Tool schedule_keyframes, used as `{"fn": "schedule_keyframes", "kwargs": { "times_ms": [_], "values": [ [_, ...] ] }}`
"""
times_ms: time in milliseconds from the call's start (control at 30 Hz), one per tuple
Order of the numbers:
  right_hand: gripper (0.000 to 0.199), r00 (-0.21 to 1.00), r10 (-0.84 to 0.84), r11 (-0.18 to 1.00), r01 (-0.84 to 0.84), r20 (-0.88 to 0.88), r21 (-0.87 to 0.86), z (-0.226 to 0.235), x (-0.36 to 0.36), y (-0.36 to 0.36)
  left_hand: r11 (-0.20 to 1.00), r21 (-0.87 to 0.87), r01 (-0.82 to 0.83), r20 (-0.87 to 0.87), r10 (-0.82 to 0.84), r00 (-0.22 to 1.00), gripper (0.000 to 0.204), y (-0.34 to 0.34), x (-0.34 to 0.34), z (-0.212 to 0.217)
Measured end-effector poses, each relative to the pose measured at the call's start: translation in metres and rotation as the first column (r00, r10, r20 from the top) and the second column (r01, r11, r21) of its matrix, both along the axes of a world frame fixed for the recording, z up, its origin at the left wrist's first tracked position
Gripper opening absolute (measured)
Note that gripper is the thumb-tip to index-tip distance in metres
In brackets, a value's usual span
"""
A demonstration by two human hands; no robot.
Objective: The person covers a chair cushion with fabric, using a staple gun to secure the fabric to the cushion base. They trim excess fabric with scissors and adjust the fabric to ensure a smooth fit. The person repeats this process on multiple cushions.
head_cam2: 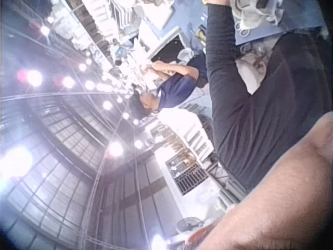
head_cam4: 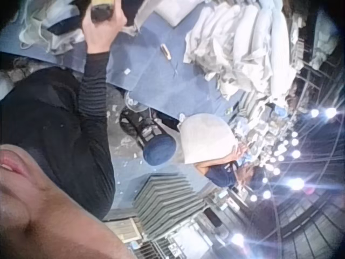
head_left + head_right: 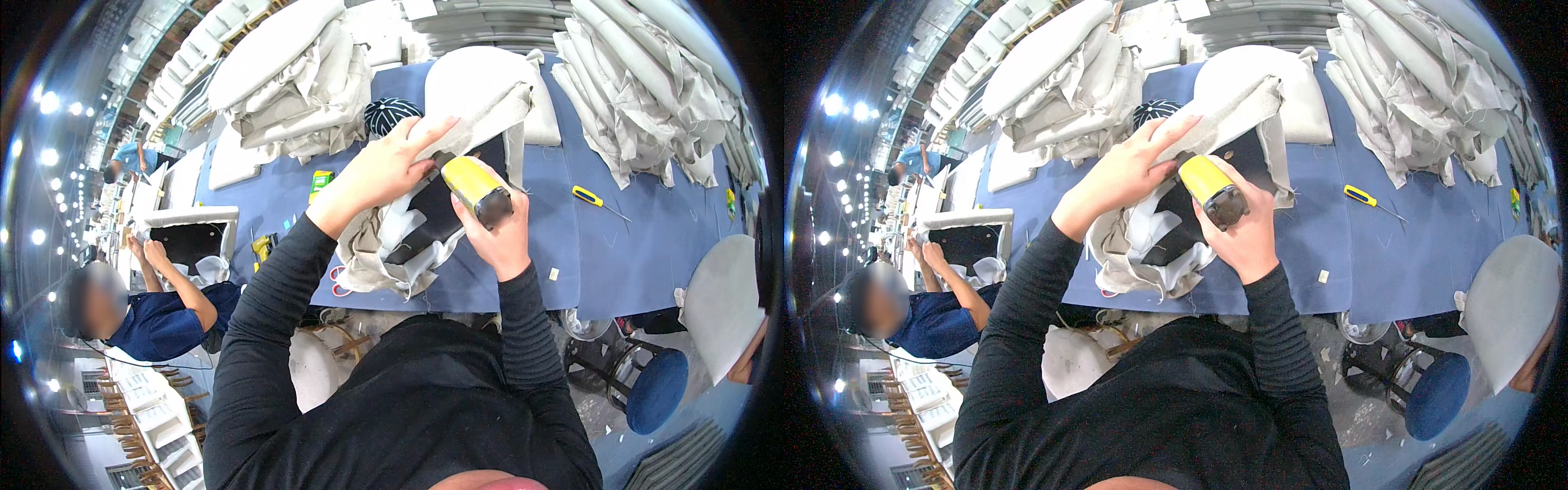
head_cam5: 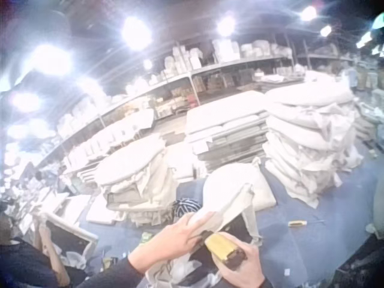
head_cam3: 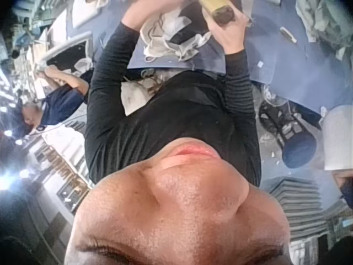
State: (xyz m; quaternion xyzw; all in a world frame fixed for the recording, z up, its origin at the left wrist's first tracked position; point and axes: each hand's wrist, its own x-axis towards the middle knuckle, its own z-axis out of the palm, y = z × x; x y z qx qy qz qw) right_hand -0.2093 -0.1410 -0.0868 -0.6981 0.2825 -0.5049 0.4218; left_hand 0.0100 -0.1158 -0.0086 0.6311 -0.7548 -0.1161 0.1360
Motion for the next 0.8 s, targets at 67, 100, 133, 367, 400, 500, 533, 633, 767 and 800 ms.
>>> {"fn": "schedule_keyframes", "kwargs": {
  "times_ms": [67,100,133,367,400,500,533,633,767,800],
  "values": [
    [0.049,1.000,0.017,1.000,-0.017,-0.009,-0.007,0.000,0.001,-0.001,1.000,0.007,0.005,-0.007,-0.005,1.000,0.087,0.001,0.000,0.002],
    [0.048,1.000,0.028,1.000,-0.028,-0.006,-0.003,-0.002,0.002,0.000,1.000,0.010,0.007,-0.011,-0.007,1.000,0.088,0.002,0.001,0.002],
    [0.048,0.999,0.041,0.999,-0.041,-0.002,0.000,-0.002,0.003,0.000,1.000,0.021,0.001,-0.010,-0.001,1.000,0.090,0.003,0.001,0.002],
    [0.048,0.995,0.099,0.993,-0.099,0.015,0.061,0.001,0.012,0.011,0.999,0.035,0.022,-0.015,-0.022,1.000,0.100,0.005,0.010,0.003],
    [0.048,0.996,0.091,0.994,-0.092,0.016,0.051,0.000,0.013,0.010,0.999,0.051,0.020,-0.015,-0.019,1.000,0.101,0.004,0.011,0.005],
    [0.048,0.996,0.074,0.989,-0.079,0.038,0.125,-0.010,0.013,0.011,0.994,-0.055,0.093,-0.017,-0.094,0.995,0.101,0.001,0.022,-0.003],
    [0.048,0.996,0.068,0.974,-0.078,0.054,0.214,-0.023,0.008,0.014,0.993,-0.076,0.093,-0.038,-0.096,0.995,0.101,-0.001,0.030,-0.007],
    [0.048,0.993,0.091,0.930,-0.056,-0.079,0.364,-0.066,-0.030,0.019,0.998,-0.031,-0.054,-0.198,0.047,0.979,0.101,0.010,0.050,-0.008],
    [0.044,0.836,0.062,0.931,0.148,-0.545,0.333,-0.150,-0.120,0.052,0.935,0.110,-0.337,-0.413,0.351,0.840,0.078,0.042,0.056,-0.022],
    [0.043,0.774,0.085,0.957,0.111,-0.628,0.266,-0.181,-0.149,0.066,0.938,0.029,-0.345,-0.404,0.327,0.854,0.077,0.050,0.052,-0.027]
  ]
}}
